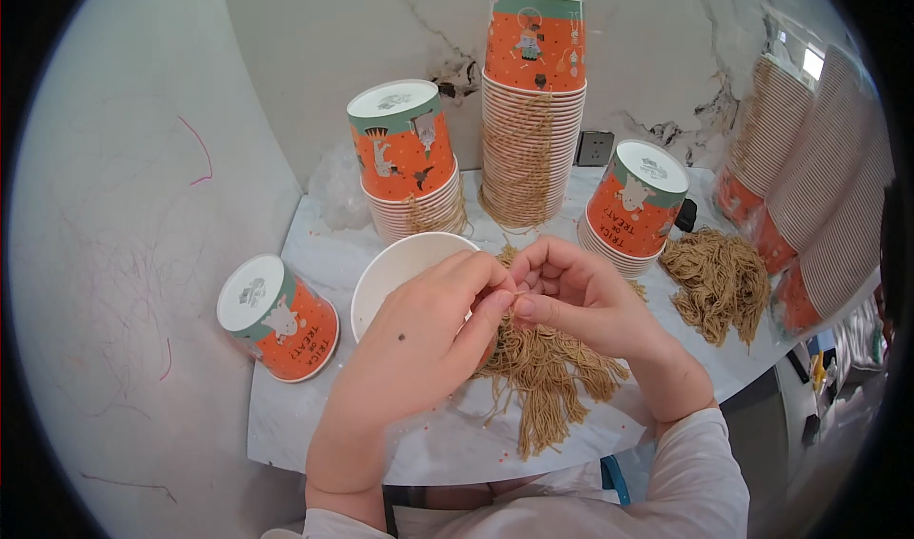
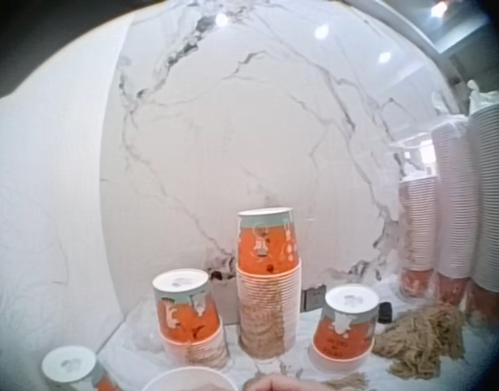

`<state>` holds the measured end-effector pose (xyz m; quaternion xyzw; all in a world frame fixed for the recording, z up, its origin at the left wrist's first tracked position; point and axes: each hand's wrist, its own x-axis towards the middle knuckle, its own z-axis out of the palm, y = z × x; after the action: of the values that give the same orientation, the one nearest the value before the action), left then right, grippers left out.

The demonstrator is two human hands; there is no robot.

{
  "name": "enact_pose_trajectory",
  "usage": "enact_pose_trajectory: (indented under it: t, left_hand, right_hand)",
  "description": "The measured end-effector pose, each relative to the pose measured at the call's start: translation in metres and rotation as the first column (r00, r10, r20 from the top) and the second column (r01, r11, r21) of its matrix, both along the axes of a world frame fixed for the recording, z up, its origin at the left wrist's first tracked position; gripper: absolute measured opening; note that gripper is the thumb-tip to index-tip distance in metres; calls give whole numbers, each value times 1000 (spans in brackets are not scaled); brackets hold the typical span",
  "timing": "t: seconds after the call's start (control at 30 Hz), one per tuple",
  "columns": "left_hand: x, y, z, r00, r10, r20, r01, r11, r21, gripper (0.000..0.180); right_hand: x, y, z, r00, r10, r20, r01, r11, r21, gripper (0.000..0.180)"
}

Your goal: Attaching brown fibrous material to paper cups using thin white string.

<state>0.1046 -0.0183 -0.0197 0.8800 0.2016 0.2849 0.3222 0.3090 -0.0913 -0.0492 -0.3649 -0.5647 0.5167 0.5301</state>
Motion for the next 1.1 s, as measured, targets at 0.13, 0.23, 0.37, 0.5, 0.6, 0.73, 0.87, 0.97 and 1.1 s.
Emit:
enact_pose_trajectory:
  t: [0.13, 0.23, 0.37, 0.5, 0.6, 0.73, 0.87, 0.97, 1.1]
  left_hand:
    - [-6, 9, 4, 991, -135, -11, 123, 931, -345, 12]
    - [-6, 14, 4, 972, -235, 3, 206, 846, -492, 14]
    - [-9, 18, 1, 974, -223, 36, 210, 832, -514, 12]
    - [-6, 23, 2, 992, -100, 76, 123, 901, -416, 11]
    - [-8, 25, 3, 994, -53, 97, 89, 909, -407, 11]
    - [-6, 21, 5, 991, -15, 132, 70, 904, -421, 10]
    - [2, 18, -4, 988, 48, 149, -11, 970, -242, 9]
    - [6, 11, -3, 989, 30, 145, -19, 997, -80, 10]
    - [5, 14, -1, 992, 20, 122, -15, 999, -42, 10]
  right_hand:
    - [6, -4, 6, 988, -112, 102, 110, 994, 25, 14]
    - [11, -8, 12, 947, -232, 223, 199, 967, 160, 7]
    - [20, -8, 17, 886, -412, 213, 338, 888, 312, 5]
    - [39, -11, 24, 824, -526, 210, 415, 813, 407, 4]
    - [45, -15, 28, 803, -555, 217, 433, 793, 429, 3]
    - [50, -18, 30, 710, -540, 452, 351, 828, 438, 13]
    - [32, -3, 10, 858, -215, 466, 104, 962, 254, 63]
    - [-2, 3, 1, 995, 23, 99, -33, 994, 104, 59]
    - [-9, 4, -8, 999, -5, -52, 4, 1000, -15, 50]
